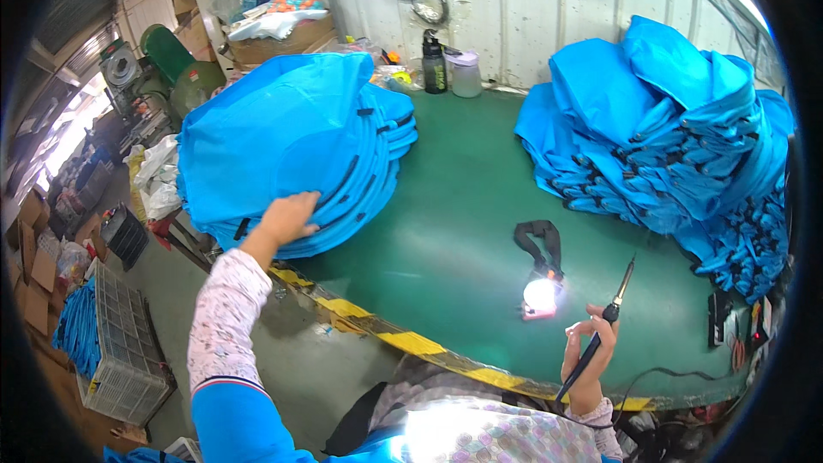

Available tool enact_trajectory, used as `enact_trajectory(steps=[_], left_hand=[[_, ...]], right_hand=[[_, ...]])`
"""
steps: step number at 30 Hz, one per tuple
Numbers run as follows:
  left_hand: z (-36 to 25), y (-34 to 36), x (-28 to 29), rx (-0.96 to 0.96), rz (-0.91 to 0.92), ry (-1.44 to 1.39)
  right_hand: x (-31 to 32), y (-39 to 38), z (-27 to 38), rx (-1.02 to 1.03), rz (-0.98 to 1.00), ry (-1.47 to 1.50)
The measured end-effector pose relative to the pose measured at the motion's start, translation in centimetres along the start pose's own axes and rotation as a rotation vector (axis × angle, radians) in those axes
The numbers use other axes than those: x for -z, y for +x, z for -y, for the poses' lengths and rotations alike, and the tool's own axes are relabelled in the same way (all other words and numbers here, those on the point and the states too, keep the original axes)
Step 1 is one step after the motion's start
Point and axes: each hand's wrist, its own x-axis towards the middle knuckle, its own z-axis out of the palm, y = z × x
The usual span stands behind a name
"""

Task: The person uses a handheld soldering iron to seal seams on blue fabric bags. They repeatedly pick up a bag, press the hot tip along the edges, and set the finished bag aside on a growing pile.

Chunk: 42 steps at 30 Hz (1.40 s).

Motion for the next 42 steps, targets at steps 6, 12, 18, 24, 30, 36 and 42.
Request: enact_trajectory(steps=[6,12,18,24,30,36,42], left_hand=[[-1.3,3.1,10.2,0.085,-0.061,-0.44],[-0.1,4.2,21.6,0.223,-0.116,-0.838],[-3.0,6.4,14.7,0.138,-0.305,-0.523],[-2.7,7.4,21.4,0.215,-0.323,-0.729],[-2.9,8.8,31.2,0.225,-0.219,-1.224],[-5.5,12.0,23.4,0.394,-0.397,-1.701],[-14.3,9.6,10.6,0.362,-0.48,-2.211]], right_hand=[[2.2,-0.7,0.7,0.057,-0.021,-0.067],[1.9,1.6,2.2,0.068,0.004,0.069],[1.2,2.1,3.5,0.176,-0.014,0.066],[3.8,2.0,2.5,0.156,-0.005,0.019],[3.7,3.2,2.2,-0.075,-0.077,0.114],[-2.6,9.2,2.4,-0.174,-0.279,0.522],[-5.7,12.7,1.9,-0.102,-0.41,0.182]])
